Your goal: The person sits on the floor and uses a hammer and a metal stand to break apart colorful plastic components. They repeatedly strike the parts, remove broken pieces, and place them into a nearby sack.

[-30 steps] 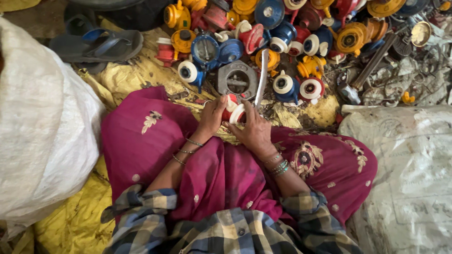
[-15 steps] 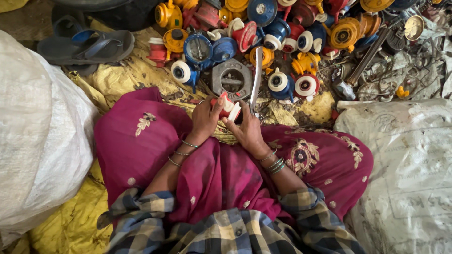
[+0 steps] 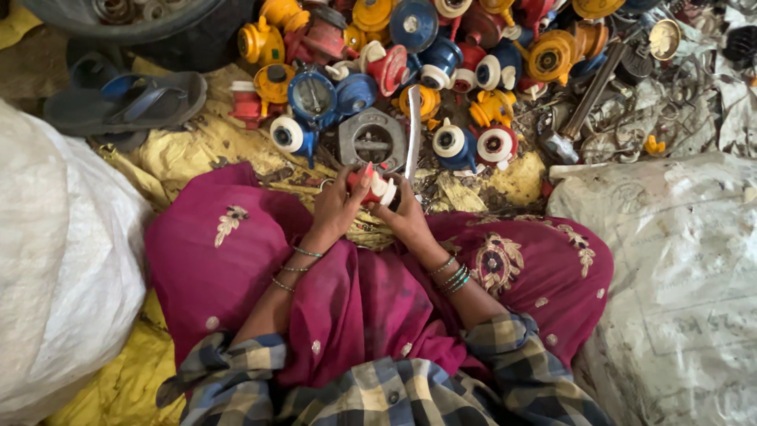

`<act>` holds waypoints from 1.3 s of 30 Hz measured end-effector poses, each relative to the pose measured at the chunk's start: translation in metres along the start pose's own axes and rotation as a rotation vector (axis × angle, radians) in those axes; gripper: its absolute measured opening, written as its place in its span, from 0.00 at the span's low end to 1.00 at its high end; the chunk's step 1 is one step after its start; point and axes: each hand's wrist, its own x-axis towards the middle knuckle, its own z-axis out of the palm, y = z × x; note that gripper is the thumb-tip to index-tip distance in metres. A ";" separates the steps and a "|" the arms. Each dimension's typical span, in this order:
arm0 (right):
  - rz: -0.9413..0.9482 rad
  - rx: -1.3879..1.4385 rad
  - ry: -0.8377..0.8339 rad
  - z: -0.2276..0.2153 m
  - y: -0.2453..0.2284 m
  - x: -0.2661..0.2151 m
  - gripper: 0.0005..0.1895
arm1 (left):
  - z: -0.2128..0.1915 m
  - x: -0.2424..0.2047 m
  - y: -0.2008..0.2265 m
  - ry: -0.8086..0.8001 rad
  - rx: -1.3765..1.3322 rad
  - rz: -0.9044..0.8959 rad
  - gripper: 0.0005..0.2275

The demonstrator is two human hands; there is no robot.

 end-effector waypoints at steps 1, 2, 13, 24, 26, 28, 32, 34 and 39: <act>0.035 0.129 -0.010 -0.001 0.002 0.001 0.35 | 0.001 0.001 -0.001 -0.016 -0.006 0.012 0.31; 0.070 0.259 -0.020 -0.003 0.004 0.001 0.33 | 0.002 0.002 -0.002 -0.049 -0.040 -0.050 0.31; 0.186 0.844 0.208 -0.025 -0.023 0.035 0.15 | 0.028 0.024 -0.049 0.130 -0.238 0.048 0.19; -0.238 0.543 0.148 -0.062 -0.130 0.165 0.26 | 0.027 0.032 -0.060 0.055 -0.589 -0.092 0.17; -0.254 0.378 0.223 -0.076 -0.115 0.172 0.25 | 0.027 0.033 -0.057 0.050 -0.572 -0.077 0.17; -0.289 0.094 0.364 -0.098 -0.094 0.180 0.23 | 0.024 0.030 -0.053 0.036 -0.545 -0.059 0.18; -0.312 -0.517 0.660 -0.181 -0.067 0.221 0.29 | 0.016 0.030 -0.038 0.054 -0.331 0.062 0.19; -0.314 -0.959 0.747 -0.235 -0.071 0.250 0.30 | 0.014 0.033 -0.030 0.169 -0.191 0.325 0.18; -0.418 -1.584 0.493 -0.330 -0.086 0.315 0.28 | 0.004 0.040 -0.016 -0.001 -0.388 -0.042 0.21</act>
